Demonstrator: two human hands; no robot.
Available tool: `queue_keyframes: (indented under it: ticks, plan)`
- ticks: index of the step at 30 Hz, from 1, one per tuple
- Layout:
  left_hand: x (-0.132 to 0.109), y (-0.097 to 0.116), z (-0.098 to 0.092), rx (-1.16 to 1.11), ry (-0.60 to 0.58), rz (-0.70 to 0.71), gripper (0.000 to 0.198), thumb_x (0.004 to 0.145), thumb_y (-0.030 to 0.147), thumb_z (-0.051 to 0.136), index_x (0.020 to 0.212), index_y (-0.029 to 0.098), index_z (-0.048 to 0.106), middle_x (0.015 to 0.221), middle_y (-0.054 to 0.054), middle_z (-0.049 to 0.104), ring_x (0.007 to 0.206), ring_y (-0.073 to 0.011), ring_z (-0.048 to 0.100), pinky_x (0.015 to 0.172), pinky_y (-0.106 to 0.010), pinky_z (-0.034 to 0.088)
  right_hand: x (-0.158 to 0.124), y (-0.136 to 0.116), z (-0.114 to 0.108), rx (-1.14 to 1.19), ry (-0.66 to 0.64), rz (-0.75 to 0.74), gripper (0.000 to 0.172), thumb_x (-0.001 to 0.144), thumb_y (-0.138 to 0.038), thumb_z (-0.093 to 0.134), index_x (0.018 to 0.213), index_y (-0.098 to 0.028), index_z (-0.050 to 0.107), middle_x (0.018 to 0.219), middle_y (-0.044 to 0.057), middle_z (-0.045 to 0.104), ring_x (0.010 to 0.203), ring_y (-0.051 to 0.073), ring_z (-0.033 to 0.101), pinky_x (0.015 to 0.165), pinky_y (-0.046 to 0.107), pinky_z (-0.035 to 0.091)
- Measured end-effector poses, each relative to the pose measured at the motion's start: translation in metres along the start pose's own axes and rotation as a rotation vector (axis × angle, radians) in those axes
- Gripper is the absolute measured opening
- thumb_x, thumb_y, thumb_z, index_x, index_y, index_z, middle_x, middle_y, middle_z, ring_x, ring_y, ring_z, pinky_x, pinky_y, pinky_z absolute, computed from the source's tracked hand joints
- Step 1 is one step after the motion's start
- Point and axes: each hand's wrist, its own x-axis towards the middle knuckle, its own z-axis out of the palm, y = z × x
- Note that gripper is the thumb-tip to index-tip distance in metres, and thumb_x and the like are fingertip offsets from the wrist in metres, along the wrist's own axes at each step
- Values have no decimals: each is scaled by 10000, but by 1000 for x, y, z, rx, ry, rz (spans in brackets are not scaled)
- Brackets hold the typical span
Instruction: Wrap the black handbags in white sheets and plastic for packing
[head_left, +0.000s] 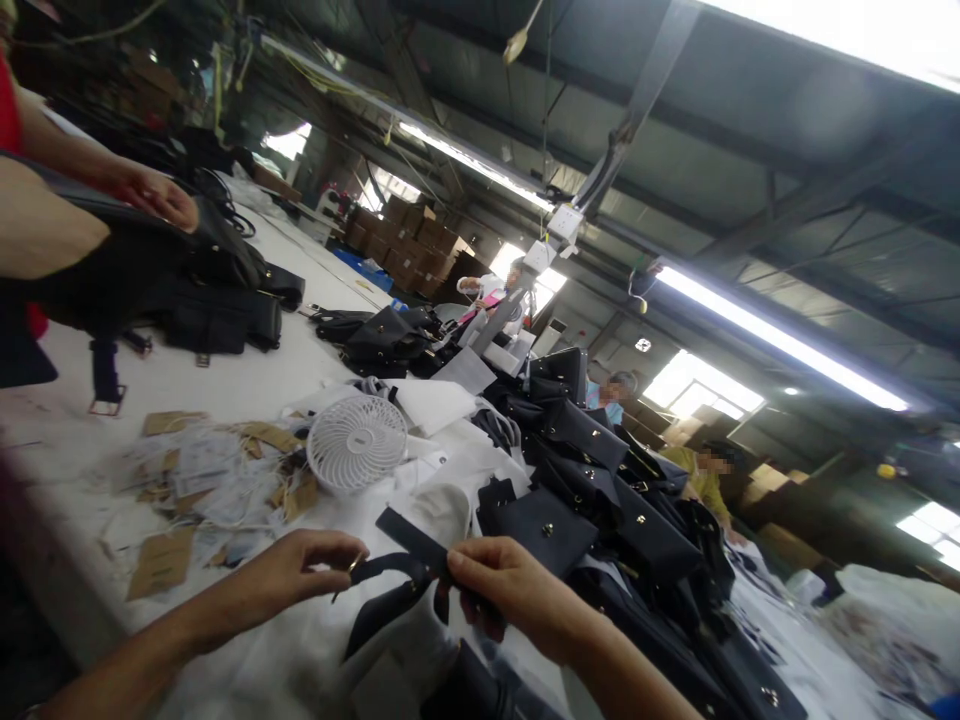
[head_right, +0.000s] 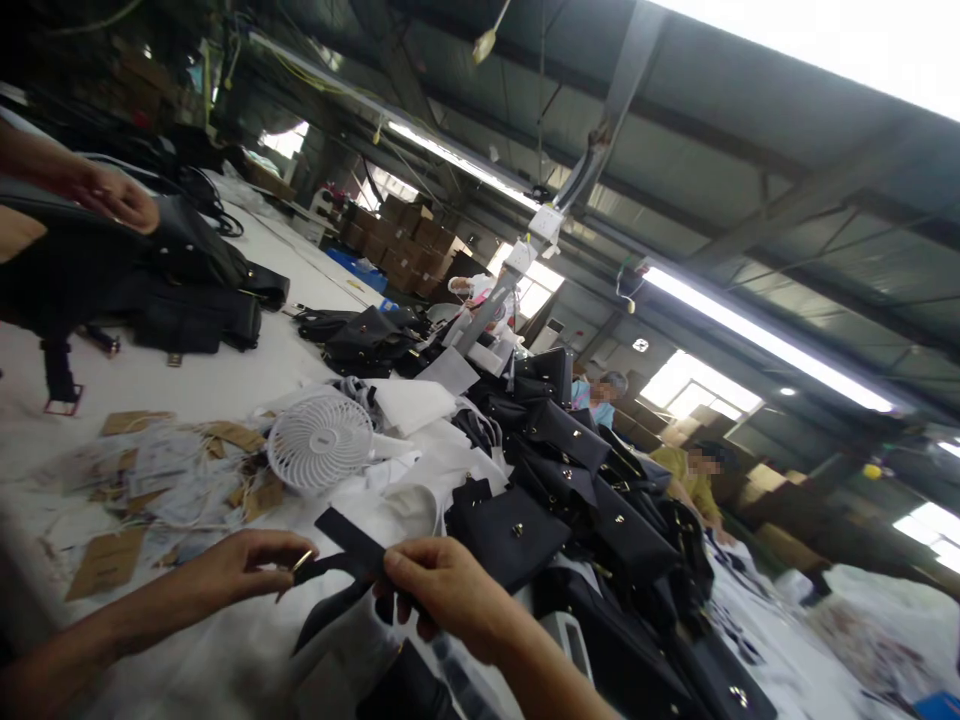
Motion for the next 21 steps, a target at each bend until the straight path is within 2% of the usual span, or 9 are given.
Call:
queue_keyframes:
  ticks: [4, 7, 12, 14, 17, 19, 21]
  plan:
    - [-3, 18, -5, -106, 134, 27, 405, 827, 475, 781, 1170, 260, 782, 1203, -87, 764, 1146, -305, 684, 1026, -387, 514, 1, 1, 1, -57, 22, -28, 604, 860, -735, 655, 713, -151, 616, 521, -59, 451, 399, 42, 318, 367, 179, 240]
    - [-2, 35, -1, -136, 217, 55, 422, 801, 474, 816, 1167, 266, 784, 1214, -85, 762, 1171, -313, 676, 1047, -400, 512, 2, -2, -2, -26, 14, -34, 575, 874, -701, 668, 698, -159, 588, 514, -60, 442, 403, 46, 321, 371, 182, 224]
    - [5, 60, 15, -73, 167, 147, 365, 762, 451, 851, 1077, 271, 813, 1137, -64, 792, 1143, -309, 700, 1026, -361, 532, 0, -13, -2, 15, -10, -45, 552, 855, -679, 706, 733, -151, 604, 517, -68, 435, 403, 39, 306, 365, 173, 215]
    - [9, 66, 23, -67, 147, 164, 360, 741, 412, 871, 1065, 267, 809, 1085, -55, 802, 1067, -293, 731, 962, -334, 564, -1, -18, 2, 39, 24, -70, 540, 822, -683, 737, 810, -159, 608, 538, -74, 468, 406, 39, 322, 363, 163, 226]
    - [14, 74, 36, -115, 166, 152, 527, 697, 355, 907, 1189, 268, 737, 1059, -50, 805, 979, -269, 761, 877, -307, 595, -1, -25, 11, 74, 136, -165, 579, 776, -674, 779, 1036, -203, 566, 592, -92, 543, 405, 47, 351, 357, 148, 256]
    - [16, 78, 44, -160, 204, 138, 645, 668, 365, 927, 1249, 263, 667, 1057, -60, 807, 960, -273, 772, 865, -319, 607, -1, -30, 14, 45, 203, -226, 569, 799, -663, 759, 1074, -219, 534, 610, -92, 570, 413, 53, 377, 364, 140, 276]
    - [17, 81, 50, -174, 241, 133, 656, 656, 413, 932, 1218, 249, 637, 1054, -74, 807, 980, -292, 772, 899, -356, 607, -1, -34, 14, -4, 245, -251, 504, 846, -636, 720, 1056, -216, 540, 627, -83, 583, 426, 56, 399, 372, 140, 290]
